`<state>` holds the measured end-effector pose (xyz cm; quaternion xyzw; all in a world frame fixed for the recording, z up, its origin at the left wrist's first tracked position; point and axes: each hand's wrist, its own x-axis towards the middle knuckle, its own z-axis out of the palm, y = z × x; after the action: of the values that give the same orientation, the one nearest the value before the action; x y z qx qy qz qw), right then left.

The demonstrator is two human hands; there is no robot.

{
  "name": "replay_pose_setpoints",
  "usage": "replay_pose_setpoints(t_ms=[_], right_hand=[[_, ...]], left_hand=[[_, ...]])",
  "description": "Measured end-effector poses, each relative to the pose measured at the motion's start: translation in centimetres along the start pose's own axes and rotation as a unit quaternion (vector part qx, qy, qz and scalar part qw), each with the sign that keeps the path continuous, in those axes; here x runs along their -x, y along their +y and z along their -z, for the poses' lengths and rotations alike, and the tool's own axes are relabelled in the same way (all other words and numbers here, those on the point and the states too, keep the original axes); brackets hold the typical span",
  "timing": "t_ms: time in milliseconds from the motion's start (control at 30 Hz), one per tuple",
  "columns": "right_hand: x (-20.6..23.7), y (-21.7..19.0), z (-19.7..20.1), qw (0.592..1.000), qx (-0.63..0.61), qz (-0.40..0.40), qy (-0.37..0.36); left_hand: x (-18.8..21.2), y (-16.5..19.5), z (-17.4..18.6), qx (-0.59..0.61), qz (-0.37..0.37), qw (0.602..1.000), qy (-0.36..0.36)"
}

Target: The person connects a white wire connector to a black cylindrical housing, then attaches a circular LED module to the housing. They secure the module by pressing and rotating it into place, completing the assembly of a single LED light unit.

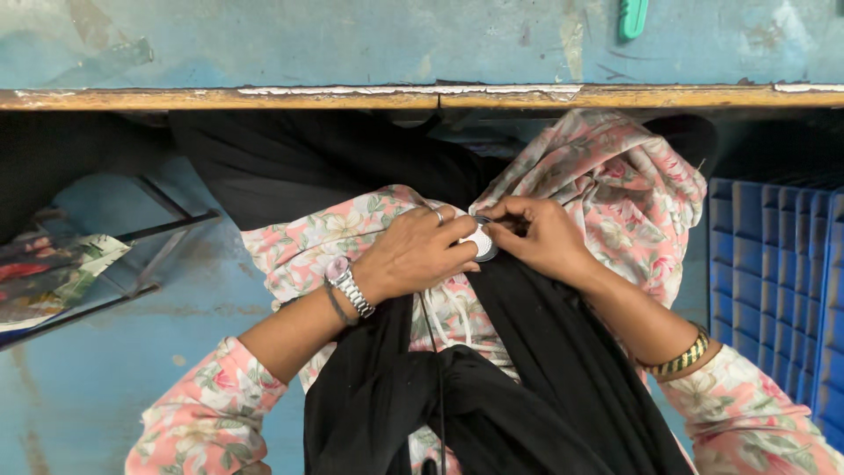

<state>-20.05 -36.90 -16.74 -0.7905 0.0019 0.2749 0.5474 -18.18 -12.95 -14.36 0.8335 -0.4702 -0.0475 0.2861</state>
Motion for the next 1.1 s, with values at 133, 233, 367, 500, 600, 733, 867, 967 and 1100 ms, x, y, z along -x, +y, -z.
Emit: replay_pose_setpoints(t_ms=[133, 233, 367, 500, 600, 733, 867, 967, 1100], right_hand=[[0.5, 0.8, -0.5, 0.999, -0.032, -0.012, 0.000], [1.1, 1.5, -0.9, 0.998, -0.053, -0.014, 0.011], [0.7, 2.4, -0.9, 0.993, -0.111, -0.028, 0.002], [-0.5, 2.2, -0.5, 0.995, -0.095, 0.009, 0.007], [-2.1, 1.4, 0.2, 0.999, 0.011, 0.047, 0.003], [-3.3, 0.2, 1.4, 0.995, 0.059, 0.073, -0.024], [-2.9, -0.2, 1.9, 0.996, 0.080, 0.028, -0.034], [-2.5, -0.2, 1.8, 0.998, 0.046, 0.019, -0.041], [-1.9, 0.1, 1.4, 0.988, 0.125, 0.089, -0.004]], left_hand=[[-0.3, -1.0, 0.6, -0.007, -0.030, 0.999, -0.031], [-0.2, -1.2, 0.9, -0.012, -0.026, 0.999, -0.030], [0.2, -0.4, 0.7, 0.018, -0.004, 0.999, 0.034], [0.2, 0.8, -0.1, 0.035, 0.016, 0.997, 0.072], [-0.1, 1.3, -0.5, 0.040, 0.031, 0.997, 0.063], [-0.9, 1.2, -0.5, 0.064, 0.058, 0.996, 0.026], [-1.6, 0.9, -0.6, 0.057, 0.052, 0.997, 0.007], [-1.7, 0.7, -0.8, 0.054, 0.041, 0.998, 0.004], [-1.5, 0.2, -1.0, 0.022, 0.010, 1.000, 0.001]])
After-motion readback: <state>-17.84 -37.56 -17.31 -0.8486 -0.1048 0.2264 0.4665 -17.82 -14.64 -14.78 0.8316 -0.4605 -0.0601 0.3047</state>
